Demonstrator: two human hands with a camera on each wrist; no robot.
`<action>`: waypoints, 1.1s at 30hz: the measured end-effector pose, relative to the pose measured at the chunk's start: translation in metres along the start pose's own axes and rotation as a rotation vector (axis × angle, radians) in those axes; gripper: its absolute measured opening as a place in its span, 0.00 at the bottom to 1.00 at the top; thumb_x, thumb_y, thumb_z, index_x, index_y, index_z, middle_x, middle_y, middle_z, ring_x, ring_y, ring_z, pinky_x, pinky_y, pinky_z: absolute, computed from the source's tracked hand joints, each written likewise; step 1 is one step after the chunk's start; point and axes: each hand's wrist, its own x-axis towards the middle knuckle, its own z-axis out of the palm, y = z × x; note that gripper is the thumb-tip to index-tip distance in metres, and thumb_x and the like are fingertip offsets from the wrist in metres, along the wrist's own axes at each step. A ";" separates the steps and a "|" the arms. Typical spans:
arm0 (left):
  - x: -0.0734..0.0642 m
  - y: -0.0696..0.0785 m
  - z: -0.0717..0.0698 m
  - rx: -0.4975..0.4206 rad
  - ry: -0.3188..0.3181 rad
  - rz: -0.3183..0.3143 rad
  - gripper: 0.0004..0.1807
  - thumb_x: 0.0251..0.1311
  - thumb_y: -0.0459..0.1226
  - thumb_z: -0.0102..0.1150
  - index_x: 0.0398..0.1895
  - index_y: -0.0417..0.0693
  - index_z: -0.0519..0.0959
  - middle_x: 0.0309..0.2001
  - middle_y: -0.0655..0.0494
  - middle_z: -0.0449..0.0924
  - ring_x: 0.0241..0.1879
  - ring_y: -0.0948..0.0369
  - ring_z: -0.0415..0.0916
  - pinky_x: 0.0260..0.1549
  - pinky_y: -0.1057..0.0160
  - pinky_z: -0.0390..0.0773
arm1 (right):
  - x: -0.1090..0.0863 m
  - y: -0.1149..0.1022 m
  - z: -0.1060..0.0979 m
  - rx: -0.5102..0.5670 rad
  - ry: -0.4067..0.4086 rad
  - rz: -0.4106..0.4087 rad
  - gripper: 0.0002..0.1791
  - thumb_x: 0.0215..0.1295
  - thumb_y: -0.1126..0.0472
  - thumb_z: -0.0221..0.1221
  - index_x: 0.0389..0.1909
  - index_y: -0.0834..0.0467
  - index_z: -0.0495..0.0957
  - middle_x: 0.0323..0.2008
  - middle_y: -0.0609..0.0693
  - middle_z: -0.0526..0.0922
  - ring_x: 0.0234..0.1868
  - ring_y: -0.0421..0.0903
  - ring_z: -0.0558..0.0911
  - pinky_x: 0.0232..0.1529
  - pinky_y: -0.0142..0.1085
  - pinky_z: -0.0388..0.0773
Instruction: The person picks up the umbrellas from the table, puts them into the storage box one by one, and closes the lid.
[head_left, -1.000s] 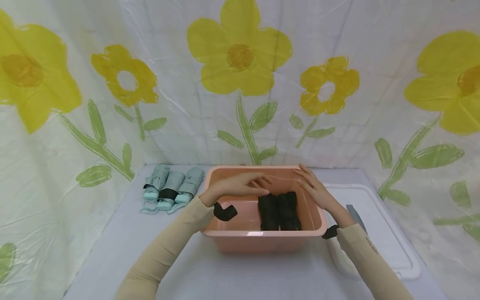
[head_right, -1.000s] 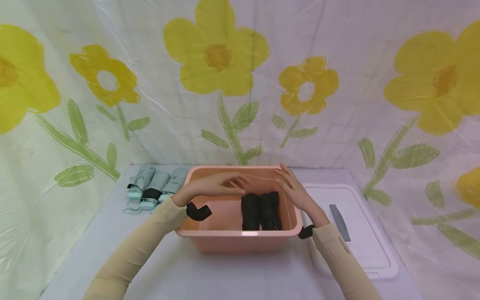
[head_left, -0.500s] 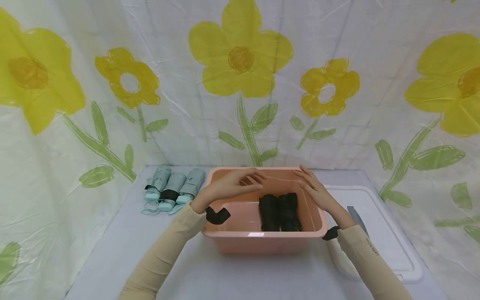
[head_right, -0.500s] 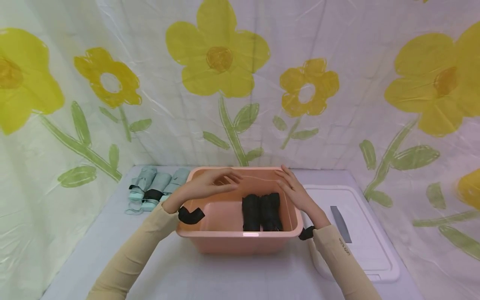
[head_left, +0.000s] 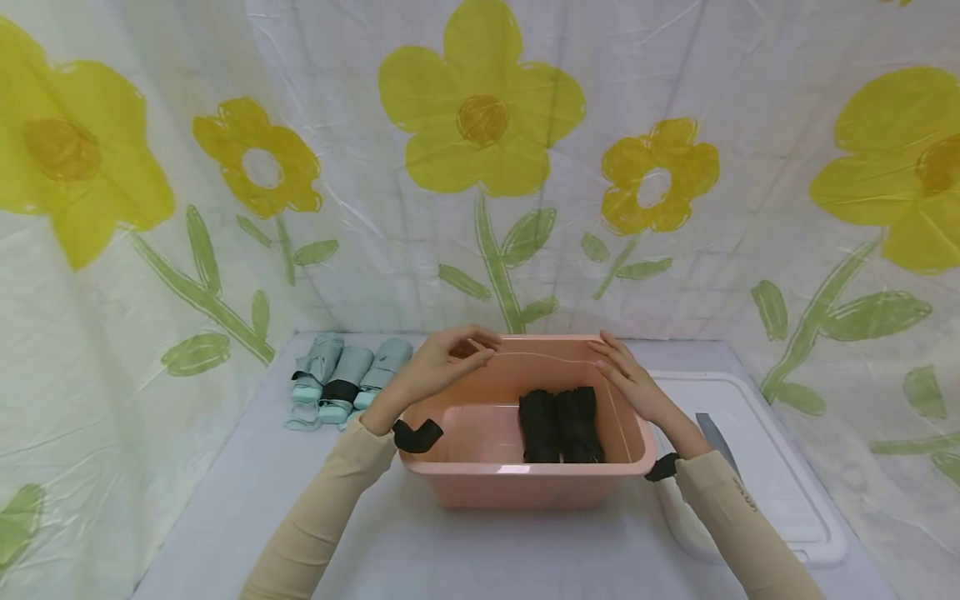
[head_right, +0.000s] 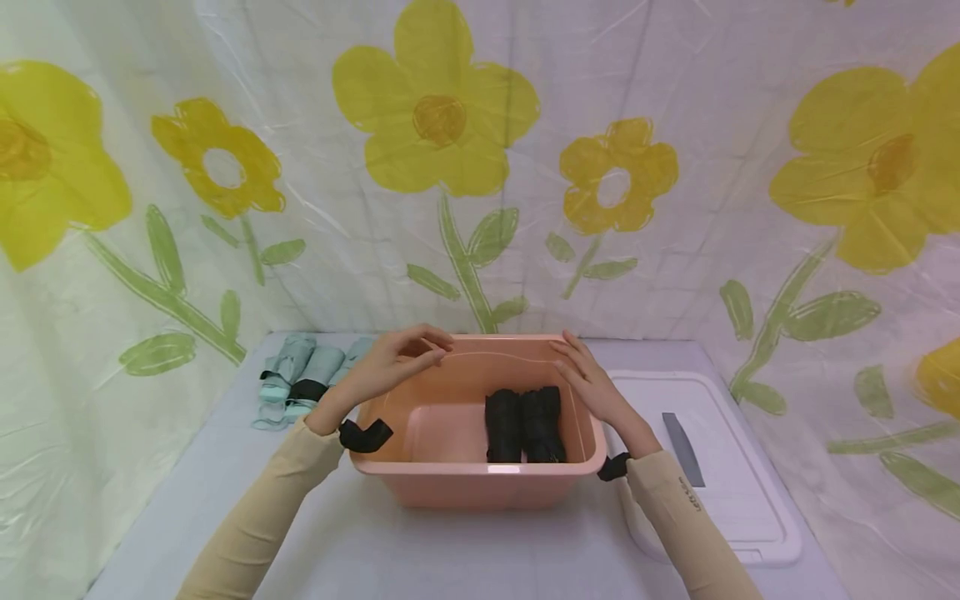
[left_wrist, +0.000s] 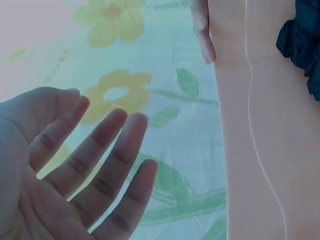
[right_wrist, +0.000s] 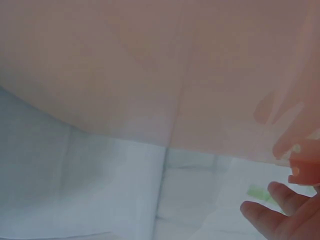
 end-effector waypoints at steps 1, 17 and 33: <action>-0.002 0.002 -0.002 -0.010 0.018 0.000 0.12 0.64 0.36 0.53 0.50 0.48 0.77 0.47 0.51 0.80 0.42 0.55 0.79 0.42 0.59 0.77 | 0.000 0.000 0.000 0.000 0.000 0.000 0.27 0.73 0.52 0.42 0.69 0.57 0.57 0.73 0.57 0.40 0.72 0.59 0.39 0.61 0.65 0.47; -0.023 -0.004 -0.023 -0.013 0.244 -0.007 0.12 0.64 0.31 0.51 0.49 0.37 0.75 0.46 0.40 0.78 0.40 0.46 0.79 0.41 0.53 0.78 | 0.000 0.000 0.001 0.001 0.003 0.000 0.27 0.73 0.52 0.43 0.69 0.57 0.57 0.73 0.58 0.40 0.72 0.59 0.40 0.61 0.65 0.47; -0.044 -0.030 -0.047 -0.022 0.298 -0.080 0.14 0.65 0.30 0.50 0.52 0.36 0.73 0.50 0.37 0.75 0.45 0.45 0.76 0.42 0.58 0.77 | 0.000 -0.001 0.001 0.005 0.019 -0.018 0.25 0.73 0.56 0.43 0.67 0.61 0.59 0.72 0.60 0.40 0.72 0.61 0.40 0.61 0.66 0.46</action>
